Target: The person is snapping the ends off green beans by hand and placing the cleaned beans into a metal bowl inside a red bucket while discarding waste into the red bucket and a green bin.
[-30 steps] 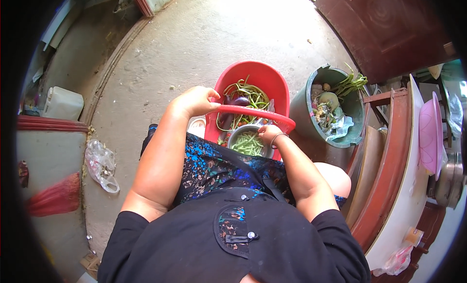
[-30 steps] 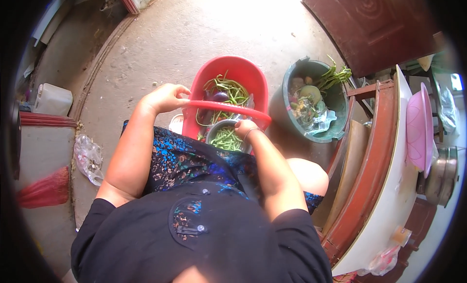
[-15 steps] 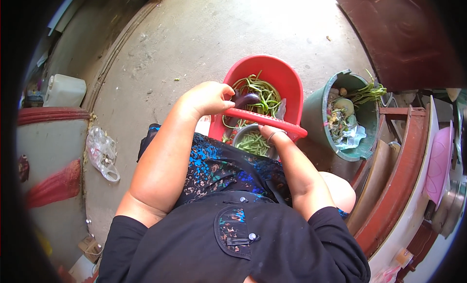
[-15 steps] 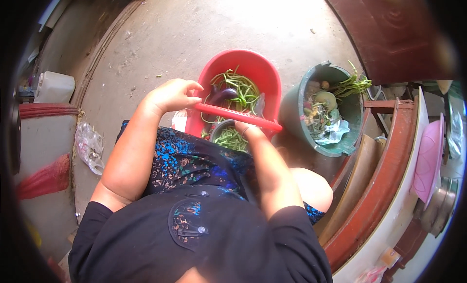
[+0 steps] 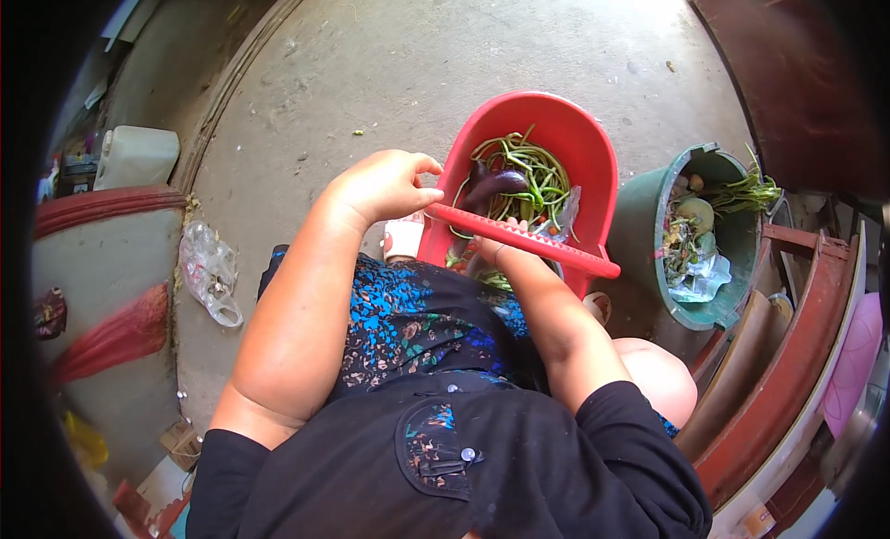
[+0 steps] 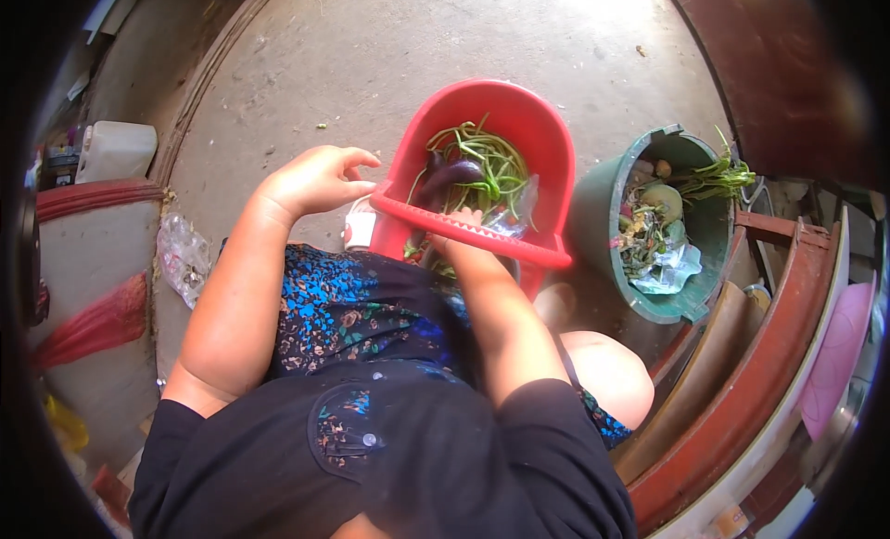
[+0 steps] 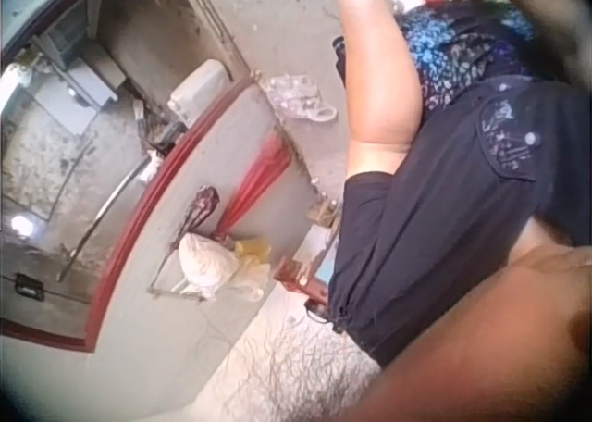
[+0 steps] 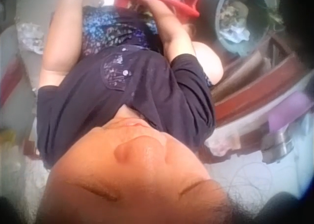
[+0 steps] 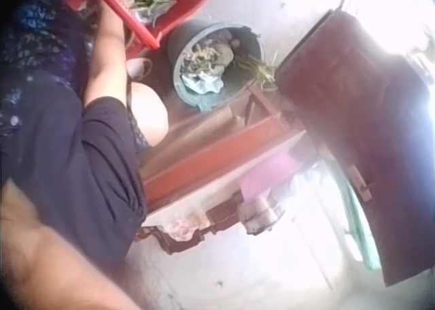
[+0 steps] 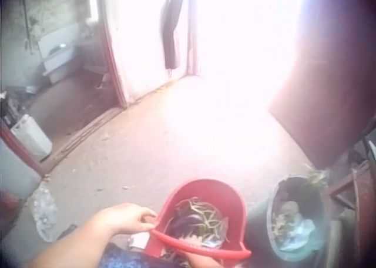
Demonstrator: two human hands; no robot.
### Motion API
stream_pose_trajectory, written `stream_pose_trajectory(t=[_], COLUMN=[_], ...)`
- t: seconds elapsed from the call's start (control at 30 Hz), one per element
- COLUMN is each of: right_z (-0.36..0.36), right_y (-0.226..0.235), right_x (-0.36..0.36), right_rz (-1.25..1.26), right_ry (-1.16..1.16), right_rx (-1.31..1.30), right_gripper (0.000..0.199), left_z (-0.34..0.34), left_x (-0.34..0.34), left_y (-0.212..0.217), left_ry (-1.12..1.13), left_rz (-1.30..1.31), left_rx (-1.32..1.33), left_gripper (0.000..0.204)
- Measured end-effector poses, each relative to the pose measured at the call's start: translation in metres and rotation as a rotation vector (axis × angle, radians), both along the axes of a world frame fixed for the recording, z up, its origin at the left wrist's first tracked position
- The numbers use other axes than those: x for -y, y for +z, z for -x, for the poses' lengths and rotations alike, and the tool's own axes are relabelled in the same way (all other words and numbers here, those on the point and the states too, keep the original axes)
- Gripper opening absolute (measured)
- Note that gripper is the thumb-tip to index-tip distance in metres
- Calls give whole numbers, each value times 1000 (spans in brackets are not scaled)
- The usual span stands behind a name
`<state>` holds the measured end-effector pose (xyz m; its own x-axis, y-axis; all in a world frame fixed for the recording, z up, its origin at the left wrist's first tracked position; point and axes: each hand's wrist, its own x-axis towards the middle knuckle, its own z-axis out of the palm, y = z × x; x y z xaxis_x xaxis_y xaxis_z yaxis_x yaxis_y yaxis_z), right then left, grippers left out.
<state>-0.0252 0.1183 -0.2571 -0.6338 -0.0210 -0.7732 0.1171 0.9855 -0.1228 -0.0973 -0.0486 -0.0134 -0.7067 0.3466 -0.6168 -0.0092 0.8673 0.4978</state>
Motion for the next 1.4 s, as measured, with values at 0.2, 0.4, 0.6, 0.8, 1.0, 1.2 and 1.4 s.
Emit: stream_pose_trajectory(t=[0.2, 0.4, 0.6, 0.8, 1.0, 1.2, 1.4], right_z=[4, 11, 10, 3, -5, -36, -39], right_y=[-14, -6, -4, 24, 121, 158, 231], right_x=[-3, -22, -30, -18, -4, -20, -69], right_rz=[-116, 30, 381, 640, 838, 876, 928], right_ry=[-1, -63, -540, -946, -481, -210, -379], right_rx=[9, -11, -170, -283, -113, -3, -36], right_gripper=[35, 35, 28, 19, 19, 20, 18], left_z=[4, 6, 9, 6, -1, -10, -23], left_x=[0, 1, -6, -10, -11, -24, -42], left_y=[0, -5, -2, 1, 8, 2, 17], left_ry=[-10, -19, -11, -53, -76, -161, -289], left_rz=[20, 34, -5, -42, -97, -163, -241], left_rx=[1, -3, -13, -60, -102, -143, -107], left_gripper=[43, 45, 45, 44, 43, 36, 33])
